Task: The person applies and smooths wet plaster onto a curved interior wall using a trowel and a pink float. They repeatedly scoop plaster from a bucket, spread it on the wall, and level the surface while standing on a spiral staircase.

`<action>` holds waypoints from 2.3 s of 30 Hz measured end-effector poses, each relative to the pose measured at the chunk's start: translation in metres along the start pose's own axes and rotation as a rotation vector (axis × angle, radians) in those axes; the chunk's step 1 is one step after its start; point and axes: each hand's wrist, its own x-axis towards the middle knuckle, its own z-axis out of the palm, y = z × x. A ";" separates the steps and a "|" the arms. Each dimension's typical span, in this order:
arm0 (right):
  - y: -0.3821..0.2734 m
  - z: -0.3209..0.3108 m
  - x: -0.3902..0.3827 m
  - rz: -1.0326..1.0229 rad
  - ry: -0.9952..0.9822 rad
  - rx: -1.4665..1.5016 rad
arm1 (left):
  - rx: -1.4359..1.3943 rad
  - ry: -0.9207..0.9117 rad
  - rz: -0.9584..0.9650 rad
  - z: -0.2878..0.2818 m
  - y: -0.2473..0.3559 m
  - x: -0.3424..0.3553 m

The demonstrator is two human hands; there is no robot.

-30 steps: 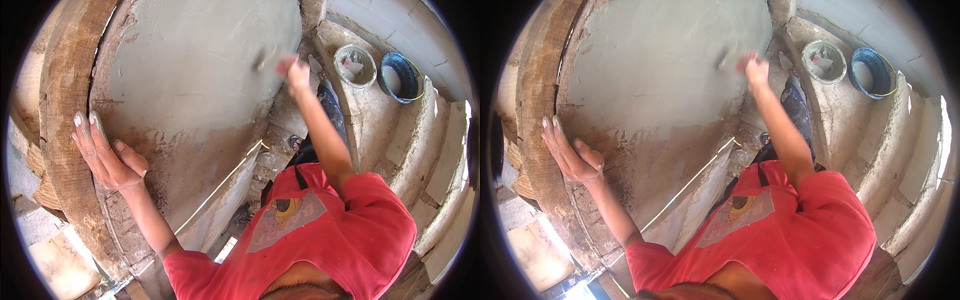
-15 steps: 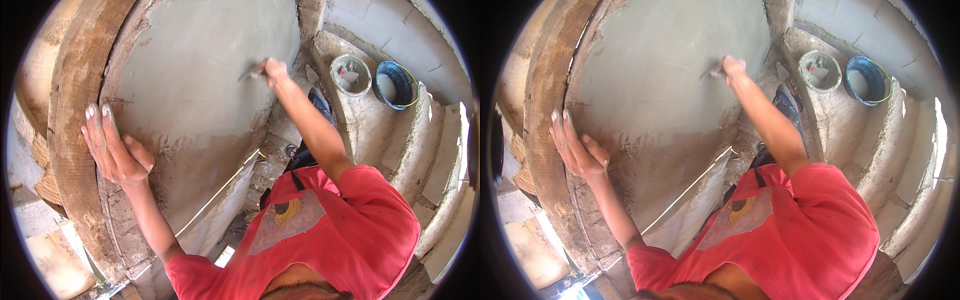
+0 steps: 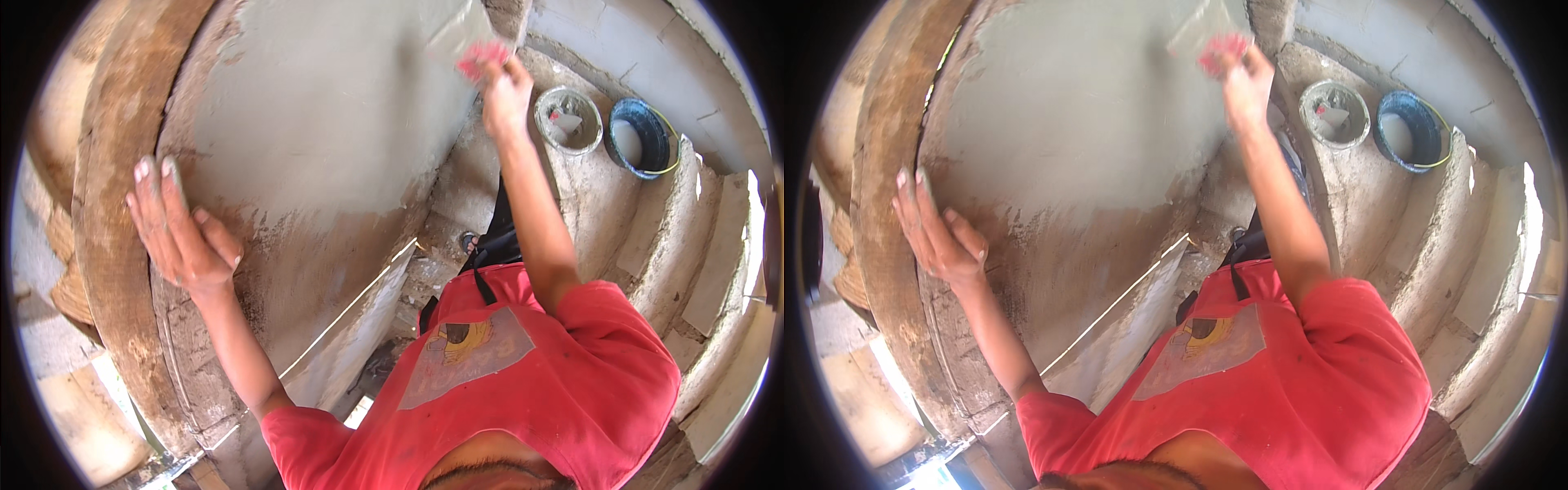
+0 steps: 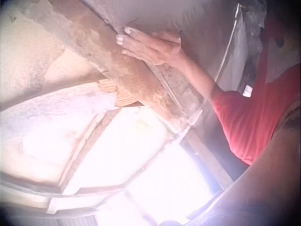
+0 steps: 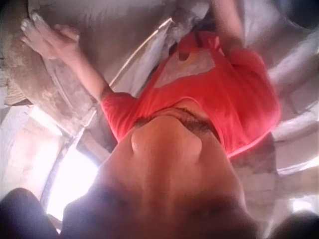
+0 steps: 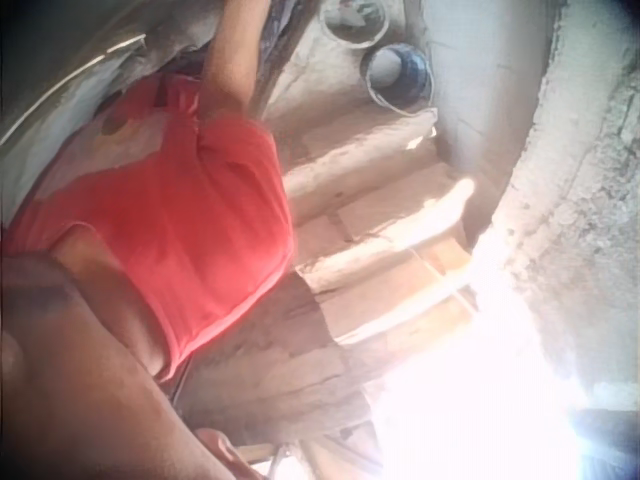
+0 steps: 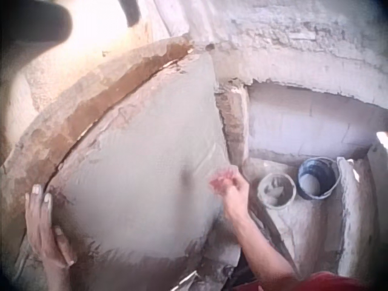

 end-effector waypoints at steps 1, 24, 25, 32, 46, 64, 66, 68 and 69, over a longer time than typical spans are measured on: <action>0.026 -0.020 -0.020 0.156 0.106 -0.004 | 0.028 -0.015 0.009 0.000 -0.001 0.000; 0.281 -0.075 -0.195 1.355 0.422 -0.208 | 0.104 -0.007 0.152 0.011 -0.006 0.002; 0.294 -0.075 -0.175 1.304 0.406 -0.127 | 0.095 -0.017 0.140 0.009 -0.005 0.002; 0.259 -0.060 0.027 0.965 0.333 -0.107 | 0.153 -0.037 0.126 0.007 -0.004 0.002; 0.126 0.032 0.056 -0.059 -0.113 -1.200 | 0.160 -0.108 0.130 0.005 -0.001 0.003; 0.145 -0.158 -0.032 0.391 0.255 -0.312 | -0.190 -0.724 0.062 0.144 0.167 -0.017; 0.131 -0.168 -0.037 0.442 0.275 -0.226 | -0.265 -0.741 -0.010 0.152 0.193 -0.025; 0.118 -0.175 -0.031 0.588 0.255 -0.037 | -0.372 -0.793 -0.058 0.169 0.224 -0.033; 0.115 -0.178 -0.025 0.595 0.261 -0.040 | -0.423 -0.834 -0.087 0.184 0.237 -0.036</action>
